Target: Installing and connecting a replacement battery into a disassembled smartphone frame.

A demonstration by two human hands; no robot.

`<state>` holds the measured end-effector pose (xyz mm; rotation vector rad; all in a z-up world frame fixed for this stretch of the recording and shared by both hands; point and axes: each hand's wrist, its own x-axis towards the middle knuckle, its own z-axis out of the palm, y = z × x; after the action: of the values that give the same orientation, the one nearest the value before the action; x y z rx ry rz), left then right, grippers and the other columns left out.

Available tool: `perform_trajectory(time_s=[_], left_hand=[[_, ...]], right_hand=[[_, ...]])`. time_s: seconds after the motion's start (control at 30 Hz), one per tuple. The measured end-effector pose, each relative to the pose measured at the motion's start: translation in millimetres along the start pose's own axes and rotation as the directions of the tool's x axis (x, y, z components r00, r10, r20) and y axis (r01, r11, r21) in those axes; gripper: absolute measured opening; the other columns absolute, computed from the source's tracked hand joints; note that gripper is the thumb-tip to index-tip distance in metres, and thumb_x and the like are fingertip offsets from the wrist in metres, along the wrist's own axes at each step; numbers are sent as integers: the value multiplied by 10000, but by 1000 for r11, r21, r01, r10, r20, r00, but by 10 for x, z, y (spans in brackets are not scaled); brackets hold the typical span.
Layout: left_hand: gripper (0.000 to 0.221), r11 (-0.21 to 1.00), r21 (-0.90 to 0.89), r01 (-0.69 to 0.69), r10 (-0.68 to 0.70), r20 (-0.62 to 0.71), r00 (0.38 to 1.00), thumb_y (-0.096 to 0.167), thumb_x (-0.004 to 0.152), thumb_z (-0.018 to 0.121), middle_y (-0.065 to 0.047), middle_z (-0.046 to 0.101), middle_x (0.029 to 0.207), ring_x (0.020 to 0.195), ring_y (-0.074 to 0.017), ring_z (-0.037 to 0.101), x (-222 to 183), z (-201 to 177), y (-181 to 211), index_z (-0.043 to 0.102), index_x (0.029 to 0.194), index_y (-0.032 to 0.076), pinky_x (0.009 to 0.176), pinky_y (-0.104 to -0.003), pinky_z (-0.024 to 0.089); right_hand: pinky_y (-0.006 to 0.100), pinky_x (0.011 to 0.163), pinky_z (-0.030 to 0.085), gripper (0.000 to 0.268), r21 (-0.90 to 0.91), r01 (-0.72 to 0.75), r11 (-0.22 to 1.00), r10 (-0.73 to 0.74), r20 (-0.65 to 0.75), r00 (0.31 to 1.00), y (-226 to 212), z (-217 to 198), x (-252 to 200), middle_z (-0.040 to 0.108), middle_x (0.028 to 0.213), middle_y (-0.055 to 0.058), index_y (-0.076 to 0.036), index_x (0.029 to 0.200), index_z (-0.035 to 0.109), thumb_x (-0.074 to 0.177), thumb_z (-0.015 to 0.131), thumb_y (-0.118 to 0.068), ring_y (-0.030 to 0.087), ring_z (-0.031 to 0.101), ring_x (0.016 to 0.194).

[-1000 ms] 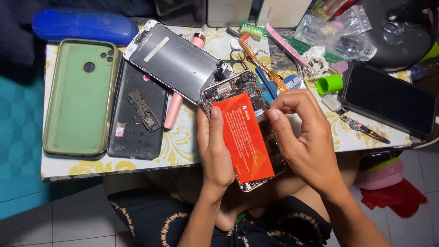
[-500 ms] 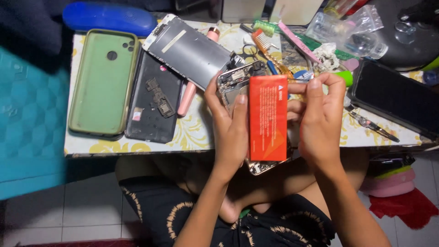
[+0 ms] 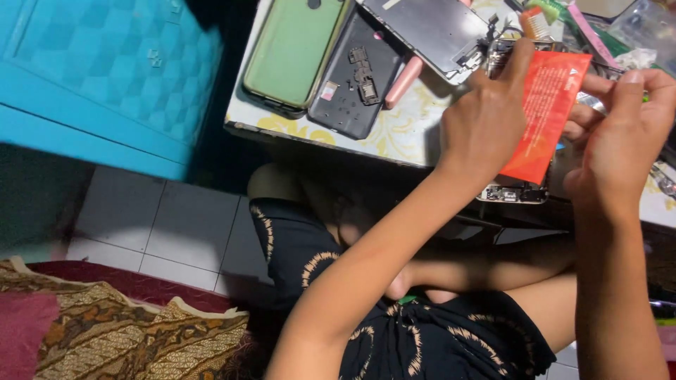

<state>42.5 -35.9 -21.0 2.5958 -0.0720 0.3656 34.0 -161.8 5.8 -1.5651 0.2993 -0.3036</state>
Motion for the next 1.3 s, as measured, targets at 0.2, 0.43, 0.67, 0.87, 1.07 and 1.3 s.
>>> perform_trajectory(time_s=[0.2,0.43,0.67,0.87,1.07,1.3], left_hand=[[409,825,553,118,132,-390,911,350,1080,510,8,442,611,423,-36,324,85,18,129,563,1425,138,379,-233,197],[598,705,709,0,259,-258,931,530,1107,424,26,509,635,404,-25,260,135,1,37,542,1489,85,368,-227,168],[180,803,587,-106,394,-389,832,292,1060,543,23,492,761,572,-53,337,186,-99,-132,594,1029,122,412,-207,229],[271,910,-56,-411,362,-376,853,265,1007,615,-135,572,1000,916,-309,612,43,-235,-301,618,1118,17,655,-355,580],[823,896,-268,-353,271,-300,915,589,850,737,-194,638,1055,973,-361,619,-56,-544,-216,563,1351,-40,843,-443,544],[824,827,-551,-114,18,-177,984,229,798,760,-288,625,1152,1001,-483,658,-8,-645,-207,446,1498,-72,845,-542,546]], right_hand=[[180,444,282,106,56,-27,998,25,40,999,71,-19,119,776,1103,111,-221,1099,350,1159,375,-305,50,510,549],[212,426,325,108,63,7,998,-9,29,1000,67,24,105,770,1115,125,-209,1087,361,1147,398,-291,132,617,571],[195,461,401,92,128,-75,989,71,39,997,-9,67,82,760,1080,113,-232,1085,395,1123,454,-292,133,659,616],[307,641,619,38,177,-158,971,142,96,985,-58,101,114,767,1109,153,-233,1089,393,1087,430,-240,215,767,762],[338,683,693,111,212,-275,938,243,162,956,-267,156,167,749,1190,160,-216,1137,393,1059,441,-279,232,800,810],[360,738,687,202,160,-232,959,169,333,928,-718,227,180,766,1079,246,-67,1000,584,928,674,-232,255,797,814]])
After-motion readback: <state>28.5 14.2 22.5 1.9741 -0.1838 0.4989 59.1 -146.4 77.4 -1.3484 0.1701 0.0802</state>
